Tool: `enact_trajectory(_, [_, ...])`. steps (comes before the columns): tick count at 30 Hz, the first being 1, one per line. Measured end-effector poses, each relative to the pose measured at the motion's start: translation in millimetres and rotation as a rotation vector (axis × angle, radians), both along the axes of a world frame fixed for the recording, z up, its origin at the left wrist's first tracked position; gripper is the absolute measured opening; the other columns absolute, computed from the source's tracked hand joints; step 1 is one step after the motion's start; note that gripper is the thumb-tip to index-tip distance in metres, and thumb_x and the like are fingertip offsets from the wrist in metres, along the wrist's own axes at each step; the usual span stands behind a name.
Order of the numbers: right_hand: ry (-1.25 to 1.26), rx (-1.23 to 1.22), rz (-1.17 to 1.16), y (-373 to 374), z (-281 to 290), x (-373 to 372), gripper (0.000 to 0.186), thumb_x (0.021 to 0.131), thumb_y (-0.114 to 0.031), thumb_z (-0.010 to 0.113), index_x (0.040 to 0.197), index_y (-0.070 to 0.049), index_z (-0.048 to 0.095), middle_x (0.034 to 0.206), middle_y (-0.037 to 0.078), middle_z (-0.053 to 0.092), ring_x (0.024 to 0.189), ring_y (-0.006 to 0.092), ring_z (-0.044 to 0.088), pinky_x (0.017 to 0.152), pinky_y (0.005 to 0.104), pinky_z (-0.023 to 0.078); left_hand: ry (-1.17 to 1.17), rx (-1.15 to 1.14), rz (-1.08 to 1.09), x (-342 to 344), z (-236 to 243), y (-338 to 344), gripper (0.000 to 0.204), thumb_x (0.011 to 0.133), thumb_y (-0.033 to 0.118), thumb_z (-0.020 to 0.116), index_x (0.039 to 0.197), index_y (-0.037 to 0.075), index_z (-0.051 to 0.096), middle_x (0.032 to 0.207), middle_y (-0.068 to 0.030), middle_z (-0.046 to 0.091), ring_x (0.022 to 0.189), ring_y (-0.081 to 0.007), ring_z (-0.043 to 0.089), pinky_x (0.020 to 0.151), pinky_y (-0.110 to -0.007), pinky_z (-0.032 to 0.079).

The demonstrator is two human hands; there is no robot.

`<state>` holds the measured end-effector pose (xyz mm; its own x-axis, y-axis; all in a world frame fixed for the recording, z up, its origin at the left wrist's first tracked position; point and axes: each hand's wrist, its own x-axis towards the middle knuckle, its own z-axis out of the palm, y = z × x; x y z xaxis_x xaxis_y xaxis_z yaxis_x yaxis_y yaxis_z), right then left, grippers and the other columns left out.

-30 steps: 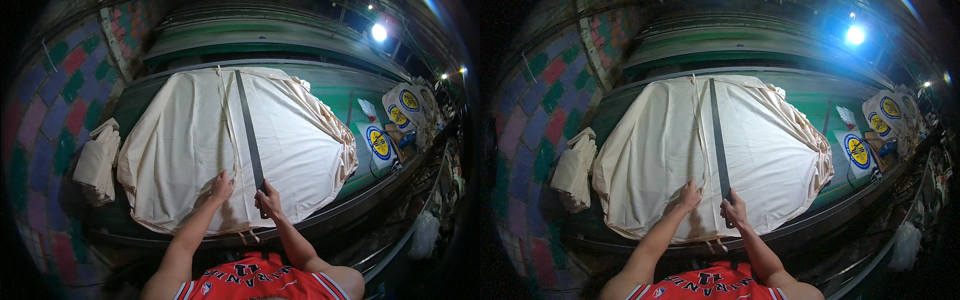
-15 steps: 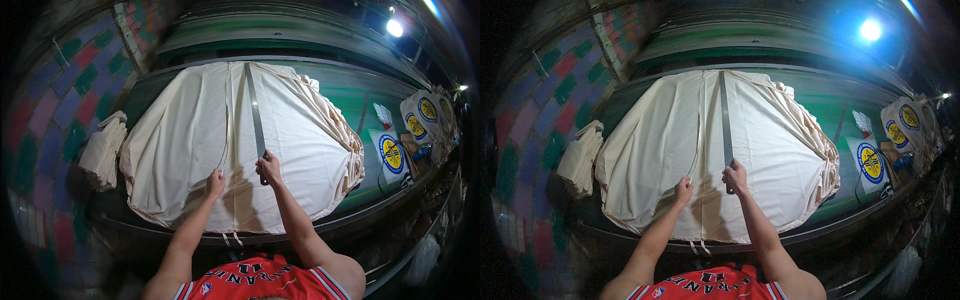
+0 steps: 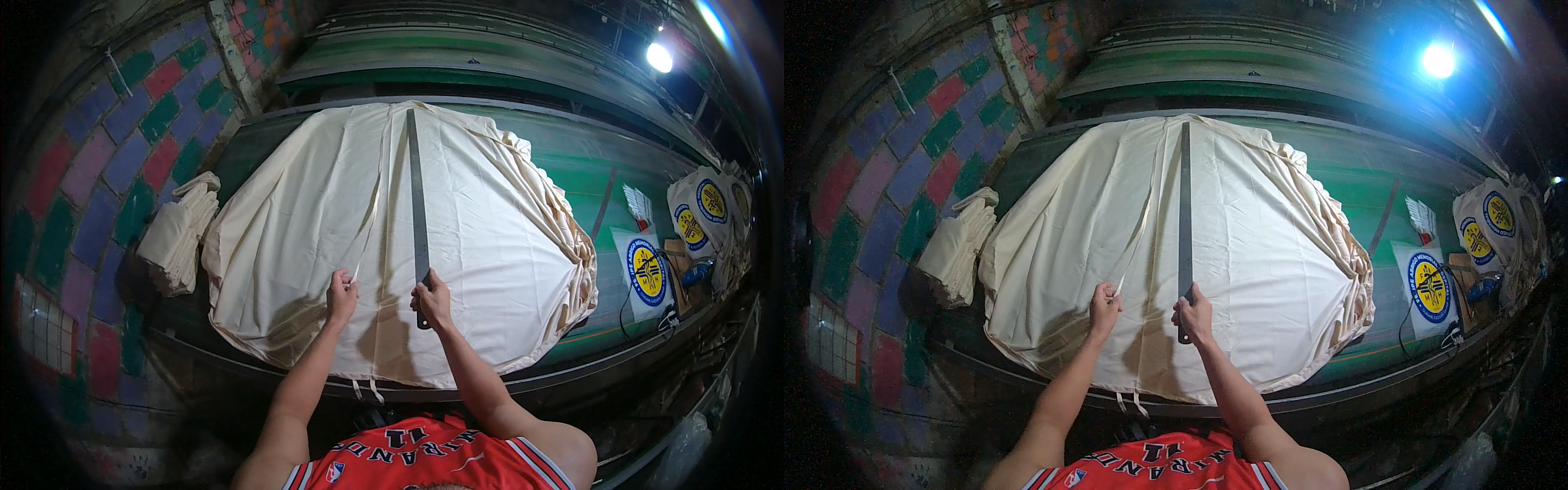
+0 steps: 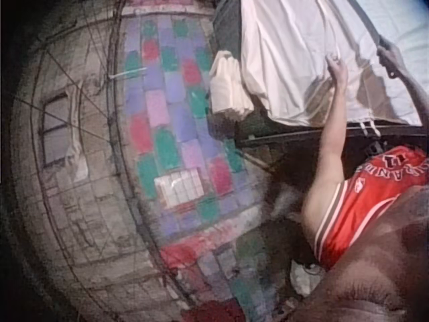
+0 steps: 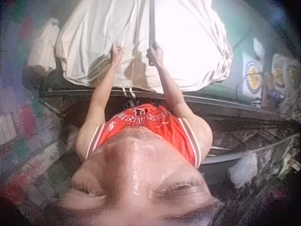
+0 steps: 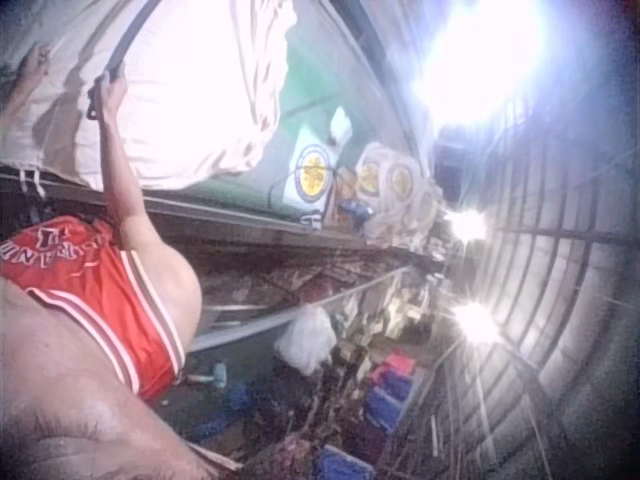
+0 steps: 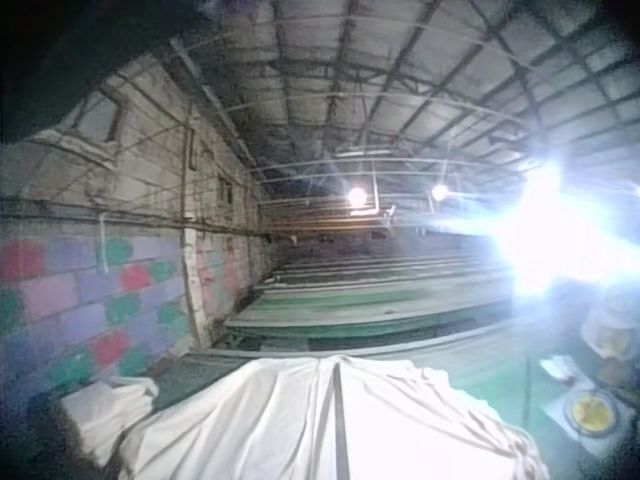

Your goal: The person unfolds a large beige fabric on a green worktable, smooths it out, and uses a long metal straightedge to guide a knife while cutting the fabric into sections. The person repeatedly repositions the straightedge and cuts along its edge.

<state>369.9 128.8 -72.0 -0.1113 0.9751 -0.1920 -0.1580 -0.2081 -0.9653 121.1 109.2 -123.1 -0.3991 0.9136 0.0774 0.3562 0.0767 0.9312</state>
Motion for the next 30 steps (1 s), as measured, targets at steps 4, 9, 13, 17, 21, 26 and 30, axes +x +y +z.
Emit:
enact_trajectory(4, [0.005,-0.038,0.044,-2,2,-3,0.041,0.097,-0.004,0.048,0.138,0.0,0.044,0.077,0.007,0.058,0.053,0.0157,0.06,0.046,0.0296,0.051,-0.089,0.025,-0.022,7,22,2,0.038,0.092,0.006,0.063,0.126,-0.001,0.049,0.097,-0.0102,0.063,0.068,-0.0144,0.063,0.06,-0.029,0.052])
enact_trajectory(9, [-0.039,0.016,0.086,29,4,-5,0.037,0.094,-0.002,0.048,0.131,0.003,0.047,0.076,0.008,0.058,0.054,0.0159,0.06,0.047,0.0302,0.051,-0.115,0.042,-0.053,16,40,1,0.039,0.092,0.004,0.062,0.128,-0.002,0.048,0.098,-0.0089,0.06,0.07,-0.0127,0.06,0.062,-0.027,0.052])
enact_trajectory(13, [0.005,0.008,0.059,62,8,-12,0.019,0.093,0.0,0.047,0.112,0.003,0.051,0.073,0.011,0.059,0.053,0.018,0.061,0.046,0.0325,0.051,-0.163,0.017,-0.076,23,51,-2,0.038,0.093,0.003,0.06,0.128,-0.003,0.047,0.098,-0.0079,0.058,0.071,-0.0117,0.059,0.063,-0.026,0.052])
enact_trajectory(17, [0.039,-0.021,0.079,85,15,-17,0.011,0.091,0.001,0.047,0.102,0.002,0.05,0.073,0.011,0.059,0.053,0.0186,0.06,0.046,0.0331,0.05,-0.178,0.056,-0.072,27,58,-7,0.034,0.093,0.003,0.061,0.125,-0.003,0.051,0.097,-0.0083,0.061,0.068,-0.0116,0.059,0.061,-0.026,0.051])
enact_trajectory(21, [0.088,-0.011,0.098,92,16,-24,0.013,0.088,0.005,0.045,0.1,0.002,0.05,0.073,0.012,0.059,0.054,0.0195,0.06,0.046,0.0334,0.05,-0.14,0.068,-0.06,29,67,-16,0.029,0.093,0.004,0.061,0.12,-0.002,0.056,0.093,-0.0078,0.065,0.064,-0.0111,0.06,0.058,-0.027,0.05])
enact_trajectory(26, [0.118,-0.042,0.083,97,10,-34,0.016,0.085,0.007,0.046,0.1,0.003,0.049,0.073,0.013,0.059,0.054,0.0198,0.061,0.045,0.0335,0.05,-0.175,0.044,-0.095,31,82,-42,0.026,0.093,0.003,0.06,0.118,-0.002,0.057,0.093,-0.0076,0.067,0.064,-0.0105,0.059,0.057,-0.027,0.049])
enact_trajectory(30, [0.055,-0.047,0.07,95,-1,-34,0.02,0.084,0.006,0.045,0.103,0.004,0.051,0.073,0.014,0.06,0.053,0.0202,0.061,0.045,0.0336,0.05,-0.035,0.024,-0.057,19,73,-67,0.03,0.091,0.004,0.061,0.119,-0.002,0.058,0.094,-0.01,0.069,0.071,-0.0165,0.064,0.065,-0.029,0.052])
